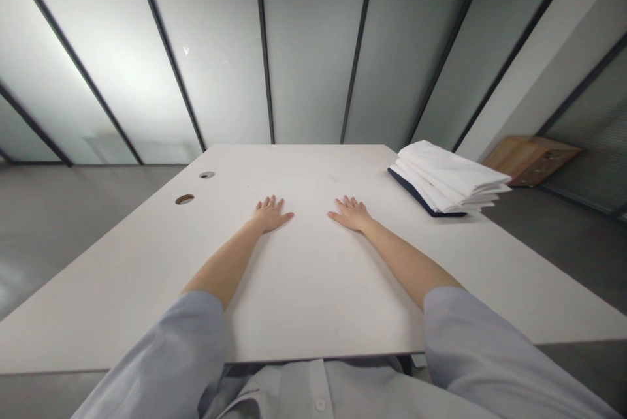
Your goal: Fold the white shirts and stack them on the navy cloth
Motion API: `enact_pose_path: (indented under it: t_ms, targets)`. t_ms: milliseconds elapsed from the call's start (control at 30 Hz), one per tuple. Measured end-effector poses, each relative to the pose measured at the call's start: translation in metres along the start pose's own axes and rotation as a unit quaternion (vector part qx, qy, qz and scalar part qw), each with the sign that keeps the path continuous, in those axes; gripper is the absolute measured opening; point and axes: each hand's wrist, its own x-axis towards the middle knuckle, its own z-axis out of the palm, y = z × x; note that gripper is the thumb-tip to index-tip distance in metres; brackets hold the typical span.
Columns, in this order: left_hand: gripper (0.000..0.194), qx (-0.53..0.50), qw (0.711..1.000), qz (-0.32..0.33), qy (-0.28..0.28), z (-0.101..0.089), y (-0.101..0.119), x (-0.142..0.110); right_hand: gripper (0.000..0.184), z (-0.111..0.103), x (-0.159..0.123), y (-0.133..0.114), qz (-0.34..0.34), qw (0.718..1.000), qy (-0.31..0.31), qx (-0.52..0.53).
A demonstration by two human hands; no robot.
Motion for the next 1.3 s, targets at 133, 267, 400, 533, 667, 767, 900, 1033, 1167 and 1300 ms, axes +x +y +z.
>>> enact_pose_path:
  t_ms: [133,267,400,533,667,767,900,1033,1167,1300]
  targets:
    - [0.088,0.002,1.000,-0.001,-0.001,-0.0010,0.0002,-0.0008,0.085,0.0002,0.0002,0.0002,0.000,1.000,0.002,0.001]
    - [0.087,0.008,1.000,-0.001,-0.005,-0.0034,0.0020,-0.0026,0.086,0.0014,0.0016,0.0005,0.002,1.000,0.000,0.000]
    - [0.087,0.015,1.000,-0.005,-0.015,-0.0064,0.0045,-0.0049,0.088,0.0018,0.0020,0.0004,0.003,1.000,-0.003,-0.005]
    - [0.087,0.016,1.000,-0.008,-0.016,-0.0079,0.0058,-0.0061,0.088,0.0005,0.0012,0.0003,0.003,1.000,-0.005,-0.005]
    - [0.087,0.018,1.000,-0.010,-0.016,-0.0078,0.0054,-0.0057,0.086,-0.0006,0.0009,0.0002,0.001,1.000,-0.006,-0.007]
    - [0.087,0.020,1.000,-0.011,-0.017,-0.0068,0.0047,-0.0049,0.086,0.0004,0.0016,0.0006,-0.001,1.000,-0.004,-0.008]
    - [0.087,0.021,1.000,-0.008,-0.012,-0.0052,0.0038,-0.0039,0.087,0.0028,0.0034,0.0021,-0.001,1.000,0.000,-0.008]
    - [0.087,0.022,1.000,-0.009,-0.011,-0.0049,0.0034,-0.0034,0.088,0.0038,0.0046,0.0033,-0.004,1.000,0.004,-0.010]
    - [0.088,0.021,1.000,-0.007,-0.012,-0.0047,0.0029,-0.0029,0.088,0.0028,0.0040,0.0030,-0.003,1.000,0.004,-0.009]
    - [0.088,0.022,1.000,-0.006,-0.006,-0.0038,0.0026,-0.0023,0.087,0.0012,0.0020,0.0020,-0.005,1.000,0.004,-0.008]
